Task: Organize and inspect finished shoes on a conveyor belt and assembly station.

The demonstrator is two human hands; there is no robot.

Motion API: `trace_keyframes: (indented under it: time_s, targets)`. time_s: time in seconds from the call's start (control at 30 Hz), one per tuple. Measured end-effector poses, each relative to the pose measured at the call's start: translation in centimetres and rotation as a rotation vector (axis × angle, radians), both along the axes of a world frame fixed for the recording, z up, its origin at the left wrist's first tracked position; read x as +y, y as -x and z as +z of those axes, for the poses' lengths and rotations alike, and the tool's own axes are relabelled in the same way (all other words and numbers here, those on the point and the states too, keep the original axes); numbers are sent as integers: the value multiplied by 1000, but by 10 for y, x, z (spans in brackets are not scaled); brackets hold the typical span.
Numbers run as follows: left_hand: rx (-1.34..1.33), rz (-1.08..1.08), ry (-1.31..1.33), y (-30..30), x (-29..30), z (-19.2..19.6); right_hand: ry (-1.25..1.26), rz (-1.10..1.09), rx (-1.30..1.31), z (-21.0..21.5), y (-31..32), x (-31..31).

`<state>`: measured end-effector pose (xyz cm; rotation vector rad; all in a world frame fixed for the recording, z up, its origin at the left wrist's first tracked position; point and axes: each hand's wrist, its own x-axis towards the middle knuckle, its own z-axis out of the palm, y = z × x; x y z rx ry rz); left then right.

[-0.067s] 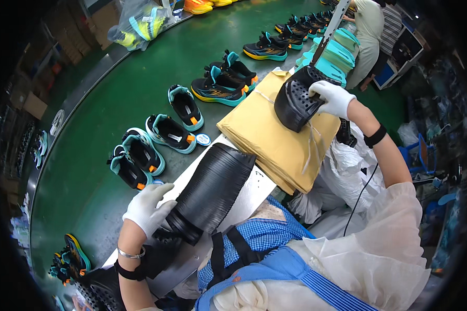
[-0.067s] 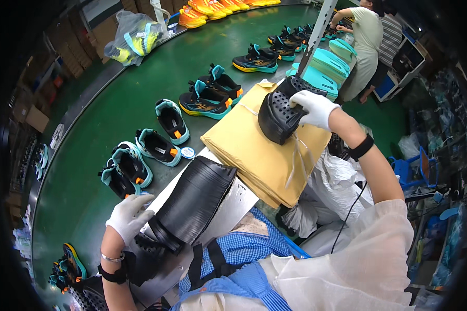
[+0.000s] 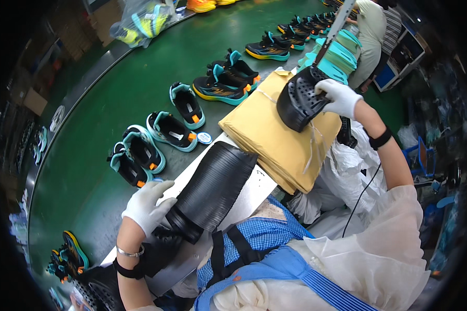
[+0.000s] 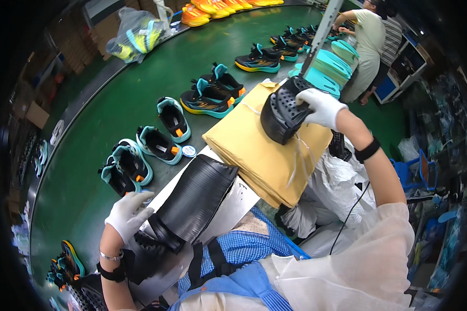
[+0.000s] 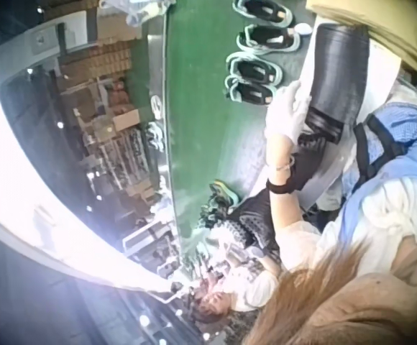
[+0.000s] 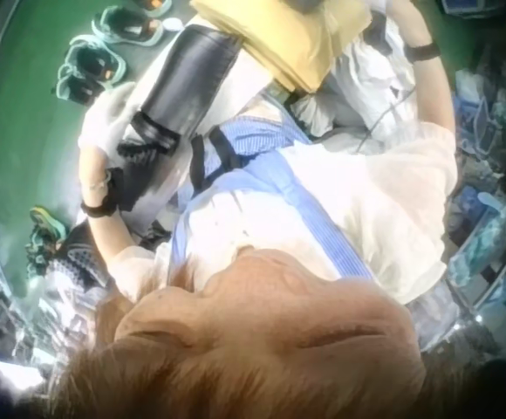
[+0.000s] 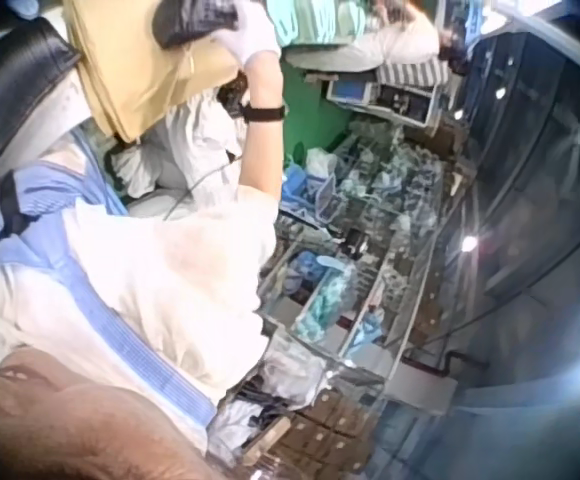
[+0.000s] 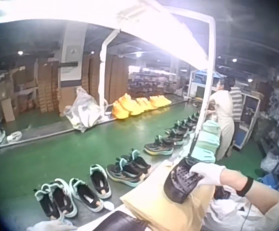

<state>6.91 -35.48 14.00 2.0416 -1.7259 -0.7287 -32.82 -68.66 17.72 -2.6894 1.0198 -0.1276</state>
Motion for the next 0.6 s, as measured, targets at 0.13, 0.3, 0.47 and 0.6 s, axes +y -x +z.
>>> trace_keyframes:
  time_s: [0.13,0.3,0.47,0.6]
  targets:
    - [47,2,139,-6,-3,2,-130,-95,-373,31,-7,10]
    - [893,231,170,-1,-22,10,-142,272,-407,59,-153,111]
    - [1638,328,550,-12,-14,26,-259,680,-436,44,-256,179]
    - [1184,904,711,-28,21,50,-839,638,-316,55,-300,221]
